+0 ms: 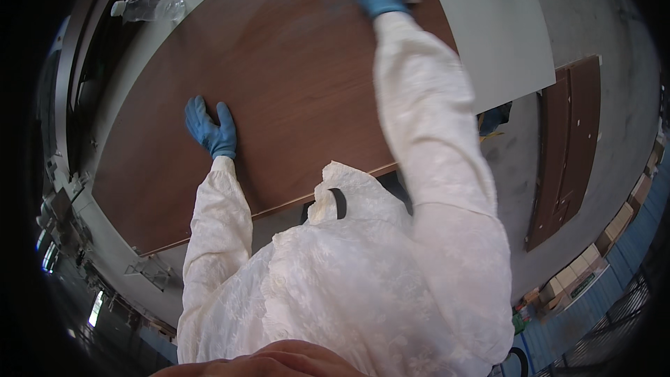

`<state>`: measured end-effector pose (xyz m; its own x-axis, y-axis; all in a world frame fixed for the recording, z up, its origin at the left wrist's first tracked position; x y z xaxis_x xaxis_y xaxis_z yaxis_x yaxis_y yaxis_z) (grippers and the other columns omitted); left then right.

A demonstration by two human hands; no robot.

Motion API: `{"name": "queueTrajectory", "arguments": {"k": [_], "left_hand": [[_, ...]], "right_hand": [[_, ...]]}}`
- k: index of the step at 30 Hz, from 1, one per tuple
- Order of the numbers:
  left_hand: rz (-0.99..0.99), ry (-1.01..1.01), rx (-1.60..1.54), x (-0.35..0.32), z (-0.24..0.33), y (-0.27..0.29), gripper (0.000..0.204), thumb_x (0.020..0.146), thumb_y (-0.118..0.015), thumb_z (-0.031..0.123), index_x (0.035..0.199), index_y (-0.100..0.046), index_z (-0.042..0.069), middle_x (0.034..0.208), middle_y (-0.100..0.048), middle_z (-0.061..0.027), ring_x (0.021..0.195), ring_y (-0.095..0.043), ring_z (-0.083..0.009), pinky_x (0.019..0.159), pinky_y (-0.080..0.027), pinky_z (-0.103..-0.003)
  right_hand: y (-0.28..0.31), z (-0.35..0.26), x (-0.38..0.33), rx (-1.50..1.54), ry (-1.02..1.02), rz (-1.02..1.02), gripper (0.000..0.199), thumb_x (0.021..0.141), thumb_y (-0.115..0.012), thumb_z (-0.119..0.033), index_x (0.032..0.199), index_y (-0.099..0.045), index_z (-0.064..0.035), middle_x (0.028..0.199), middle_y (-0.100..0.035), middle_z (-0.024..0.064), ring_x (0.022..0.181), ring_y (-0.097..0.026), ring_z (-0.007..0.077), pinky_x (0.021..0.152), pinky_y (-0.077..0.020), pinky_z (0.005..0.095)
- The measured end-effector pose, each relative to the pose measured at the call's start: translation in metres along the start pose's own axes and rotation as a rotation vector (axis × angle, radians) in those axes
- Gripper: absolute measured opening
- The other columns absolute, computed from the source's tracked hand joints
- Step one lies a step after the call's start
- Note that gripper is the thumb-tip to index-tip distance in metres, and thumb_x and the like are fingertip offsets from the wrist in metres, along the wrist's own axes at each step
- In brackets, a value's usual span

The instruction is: The person uses a yellow scraper to remove residue from a large wooden panel, then wipes the surface with a cloth. They flip the panel over and continue wiping both sides with a cloth, occasionally applying liquid from a bottle.

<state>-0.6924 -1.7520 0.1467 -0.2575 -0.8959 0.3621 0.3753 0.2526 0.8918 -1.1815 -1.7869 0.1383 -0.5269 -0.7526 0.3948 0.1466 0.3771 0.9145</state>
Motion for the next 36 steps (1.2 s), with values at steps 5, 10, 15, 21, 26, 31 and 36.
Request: {"name": "queueTrajectory", "arguments": {"k": [5, 10, 15, 21, 26, 31, 36], "left_hand": [[0.03, -0.022, 0.082, -0.001, -0.001, 0.001, 0.059, 0.095, -0.073, 0.036, 0.141, -0.062, 0.0, 0.149, -0.06, -0.0228, 0.141, -0.053, -0.0418, 0.121, -0.035, -0.054], [0.004, -0.023, -0.018, 0.0, -0.007, -0.002, 0.063, 0.097, -0.07, 0.04, 0.144, -0.06, 0.0, 0.155, -0.055, -0.0234, 0.146, -0.048, -0.0429, 0.125, -0.029, -0.057], [0.021, -0.035, 0.044, -0.006, -0.013, -0.008, 0.061, 0.096, -0.07, 0.039, 0.142, -0.061, 0.0, 0.153, -0.057, -0.0228, 0.145, -0.048, -0.043, 0.125, -0.029, -0.057], [0.069, -0.075, 0.093, -0.006, -0.013, -0.006, 0.059, 0.099, -0.068, 0.042, 0.14, -0.063, 0.0, 0.149, -0.06, -0.0227, 0.142, -0.052, -0.0415, 0.122, -0.034, -0.053], [0.056, -0.105, 0.059, -0.006, -0.02, -0.008, 0.061, 0.098, -0.067, 0.044, 0.14, -0.063, 0.0, 0.149, -0.06, -0.0222, 0.141, -0.052, -0.0411, 0.121, -0.034, -0.053], [0.083, -0.112, 0.059, -0.009, -0.029, -0.014, 0.06, 0.096, -0.069, 0.044, 0.136, -0.064, 0.0, 0.146, -0.062, -0.0219, 0.139, -0.054, -0.04, 0.12, -0.035, -0.053], [0.077, -0.11, 0.09, -0.008, -0.029, -0.013, 0.061, 0.096, -0.069, 0.045, 0.136, -0.064, 0.0, 0.145, -0.062, -0.0217, 0.137, -0.055, -0.0397, 0.12, -0.035, -0.053]], "right_hand": [[0.043, -0.02, -0.079, 0.047, 0.079, -0.064, 0.053, 0.103, -0.055, -0.026, 0.15, -0.052, -0.0026, 0.153, -0.053, 0.0265, 0.139, -0.053, 0.0441, 0.117, -0.0426, 0.054], [0.064, -0.158, -0.208, 0.276, 0.28, -0.618, 0.064, 0.102, -0.057, -0.026, 0.159, -0.043, -0.0022, 0.156, -0.045, 0.0362, 0.141, -0.049, 0.0534, 0.11, -0.0434, 0.0711], [0.069, 0.061, -0.125, 0.112, 0.1, -0.023, 0.05, 0.106, -0.052, -0.028, 0.147, -0.055, -0.0009, 0.15, -0.056, 0.0251, 0.132, -0.057, 0.0421, 0.116, -0.0435, 0.0518], [0.091, 0.034, -0.196, 0.163, 0.11, 0.015, 0.054, 0.104, -0.054, -0.031, 0.151, -0.053, -0.005, 0.15, -0.056, 0.0249, 0.138, -0.054, 0.0398, 0.121, -0.0381, 0.0554], [0.105, -0.045, -0.3, 0.042, 0.188, -0.597, 0.063, 0.105, -0.052, -0.026, 0.16, -0.038, 0.0015, 0.158, -0.048, 0.0275, 0.143, -0.051, 0.0453, 0.119, -0.0416, 0.0564], [0.131, 0.15, -0.239, 0.046, -0.191, -0.132, 0.053, 0.111, -0.046, -0.035, 0.156, -0.048, -0.007, 0.167, -0.041, 0.0197, 0.151, -0.042, 0.0411, 0.125, -0.0329, 0.0547], [0.148, 0.015, -0.311, 0.105, 0.027, -0.159, 0.056, 0.108, -0.05, -0.021, 0.16, -0.042, 0.0001, 0.169, -0.038, 0.0211, 0.15, -0.044, 0.0402, 0.125, -0.0354, 0.0534]]}}
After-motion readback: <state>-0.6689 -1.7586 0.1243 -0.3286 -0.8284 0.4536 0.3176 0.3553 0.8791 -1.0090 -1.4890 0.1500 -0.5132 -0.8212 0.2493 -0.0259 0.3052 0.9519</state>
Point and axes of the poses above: each hand's wrist, its own x-axis towards the middle knuckle, its own y-axis out of the back of the hand, z = x × y, the point moved 3 cm from there along x, towards the middle knuckle
